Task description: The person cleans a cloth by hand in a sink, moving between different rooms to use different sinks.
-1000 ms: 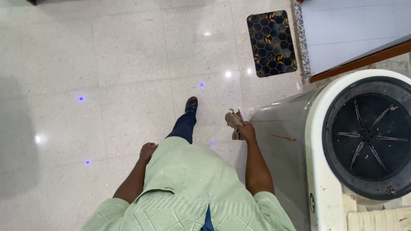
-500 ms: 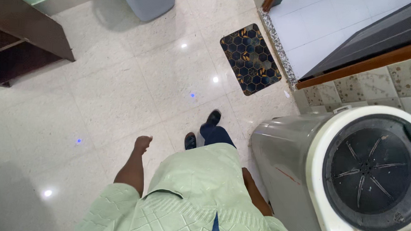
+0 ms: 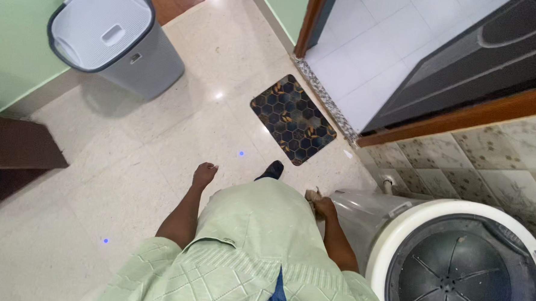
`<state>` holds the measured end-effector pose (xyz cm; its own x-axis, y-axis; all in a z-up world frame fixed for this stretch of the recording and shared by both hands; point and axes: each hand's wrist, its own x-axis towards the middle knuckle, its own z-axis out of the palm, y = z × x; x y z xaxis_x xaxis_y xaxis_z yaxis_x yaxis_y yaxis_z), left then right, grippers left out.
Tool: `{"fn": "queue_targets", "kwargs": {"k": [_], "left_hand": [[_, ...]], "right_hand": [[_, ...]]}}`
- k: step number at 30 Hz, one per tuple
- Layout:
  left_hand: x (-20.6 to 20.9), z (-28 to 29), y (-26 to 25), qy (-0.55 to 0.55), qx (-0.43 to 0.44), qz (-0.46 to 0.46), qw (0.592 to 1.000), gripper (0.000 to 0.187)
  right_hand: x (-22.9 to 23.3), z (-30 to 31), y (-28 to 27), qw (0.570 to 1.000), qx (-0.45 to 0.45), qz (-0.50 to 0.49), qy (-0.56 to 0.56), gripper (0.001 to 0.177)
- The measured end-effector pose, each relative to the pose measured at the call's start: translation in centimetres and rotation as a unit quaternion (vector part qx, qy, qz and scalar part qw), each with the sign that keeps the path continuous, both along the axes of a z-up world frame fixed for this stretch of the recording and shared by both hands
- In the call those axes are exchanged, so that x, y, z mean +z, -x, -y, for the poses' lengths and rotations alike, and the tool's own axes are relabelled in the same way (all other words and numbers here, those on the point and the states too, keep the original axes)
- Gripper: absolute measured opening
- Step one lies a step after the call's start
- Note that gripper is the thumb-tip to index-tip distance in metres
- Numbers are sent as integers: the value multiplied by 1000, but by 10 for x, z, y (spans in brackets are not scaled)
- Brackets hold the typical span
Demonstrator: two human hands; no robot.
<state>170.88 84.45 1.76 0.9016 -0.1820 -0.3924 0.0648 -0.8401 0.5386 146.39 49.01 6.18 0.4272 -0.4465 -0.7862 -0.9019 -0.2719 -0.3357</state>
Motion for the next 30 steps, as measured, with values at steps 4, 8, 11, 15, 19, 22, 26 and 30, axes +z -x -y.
{"fn": "queue_targets", "kwargs": {"k": [4, 8, 11, 15, 19, 22, 26, 30], "left_hand": [[30, 41, -26, -201, -293, -66, 932, 55], [50, 94, -56, -155, -356, -74, 919, 49], [42, 137, -75, -92, -287, -147, 942, 41], [11, 206, -118, 42, -161, -243, 956, 44], [-9, 292, -179, -6, -233, -199, 952, 50], [2, 357, -229, -68, -288, -167, 941, 46], [27, 469, -300, -184, -434, -87, 878, 44], [44, 592, -349, -40, -354, -59, 933, 55]], "right_hand": [[-32, 74, -46, 996, -67, 19, 57, 51], [-50, 99, -78, 989, -131, 24, 69, 49], [-50, 115, -91, 972, -216, 37, 80, 44], [-32, 151, -99, 979, -195, 12, 62, 38], [-15, 202, -107, 963, -269, 4, -13, 33], [-2, 243, -112, 955, -293, -4, -45, 33], [-6, 316, -135, 946, -318, 14, -57, 33], [-20, 377, -161, 937, -345, 35, -30, 33]]}}
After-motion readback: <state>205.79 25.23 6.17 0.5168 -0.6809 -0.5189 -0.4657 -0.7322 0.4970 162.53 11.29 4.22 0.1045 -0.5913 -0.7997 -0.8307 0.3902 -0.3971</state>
